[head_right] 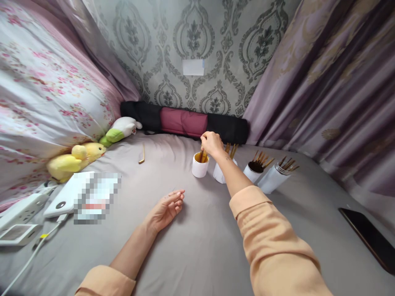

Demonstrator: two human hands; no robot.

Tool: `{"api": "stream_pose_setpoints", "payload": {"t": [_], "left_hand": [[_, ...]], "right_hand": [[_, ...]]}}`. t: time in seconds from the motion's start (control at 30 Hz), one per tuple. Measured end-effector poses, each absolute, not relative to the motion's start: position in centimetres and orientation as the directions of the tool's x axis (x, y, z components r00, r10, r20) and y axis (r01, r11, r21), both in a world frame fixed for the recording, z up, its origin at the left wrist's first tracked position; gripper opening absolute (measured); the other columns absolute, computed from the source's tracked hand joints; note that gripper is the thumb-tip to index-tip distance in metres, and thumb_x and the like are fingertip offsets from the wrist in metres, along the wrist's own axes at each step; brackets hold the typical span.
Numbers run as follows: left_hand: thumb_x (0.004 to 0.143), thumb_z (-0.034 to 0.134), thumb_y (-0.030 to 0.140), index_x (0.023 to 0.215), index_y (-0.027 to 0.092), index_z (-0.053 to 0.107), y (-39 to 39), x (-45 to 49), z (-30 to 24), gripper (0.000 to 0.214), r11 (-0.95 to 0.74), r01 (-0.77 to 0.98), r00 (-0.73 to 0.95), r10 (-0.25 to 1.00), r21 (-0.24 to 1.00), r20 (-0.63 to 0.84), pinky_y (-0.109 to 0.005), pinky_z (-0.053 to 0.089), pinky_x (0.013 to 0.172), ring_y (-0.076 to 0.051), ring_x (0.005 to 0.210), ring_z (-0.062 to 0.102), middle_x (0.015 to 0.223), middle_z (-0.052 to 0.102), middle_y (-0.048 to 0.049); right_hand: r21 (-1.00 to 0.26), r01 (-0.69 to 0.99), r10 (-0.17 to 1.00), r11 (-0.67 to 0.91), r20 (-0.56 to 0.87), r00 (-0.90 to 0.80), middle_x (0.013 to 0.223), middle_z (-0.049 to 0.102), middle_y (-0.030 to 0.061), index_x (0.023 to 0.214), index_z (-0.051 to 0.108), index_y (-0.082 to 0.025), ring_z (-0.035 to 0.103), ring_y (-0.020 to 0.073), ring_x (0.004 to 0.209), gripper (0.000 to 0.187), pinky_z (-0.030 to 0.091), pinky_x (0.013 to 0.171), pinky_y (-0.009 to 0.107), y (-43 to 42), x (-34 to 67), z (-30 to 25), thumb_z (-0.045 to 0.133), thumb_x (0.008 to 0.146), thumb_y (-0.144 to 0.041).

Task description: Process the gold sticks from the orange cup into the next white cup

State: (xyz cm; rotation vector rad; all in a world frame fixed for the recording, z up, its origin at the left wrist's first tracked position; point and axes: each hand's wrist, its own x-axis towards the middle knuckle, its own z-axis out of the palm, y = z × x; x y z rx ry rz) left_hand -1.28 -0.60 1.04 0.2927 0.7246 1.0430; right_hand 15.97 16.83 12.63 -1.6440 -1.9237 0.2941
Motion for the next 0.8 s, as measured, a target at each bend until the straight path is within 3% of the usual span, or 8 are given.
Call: {"api": "stream_pose_setpoints", "payload": {"t": [0.8], "left_hand": [[0.072, 0.065, 0.012, 0.089, 0.009, 0.062, -0.70, -1.32, 1.22, 0.018, 0.490, -0.680, 0.299, 0.865, 0.546, -0.404, -0.015, 0.042, 0.048, -0.004, 0.054, 0.051, 0.072, 0.056, -0.0025]], "right_hand": [[-0.563, 0.803, 0.966, 0.195, 0.251, -0.059, 0.055, 0.065, 0.0008, 0.099, 0.066, -0.020, 0.054, 0.0099, 0.040, 0.027, 0.044, 0.052, 0.021, 16.32, 15.96, 12.96, 0.046, 0.082, -0.028]]}}
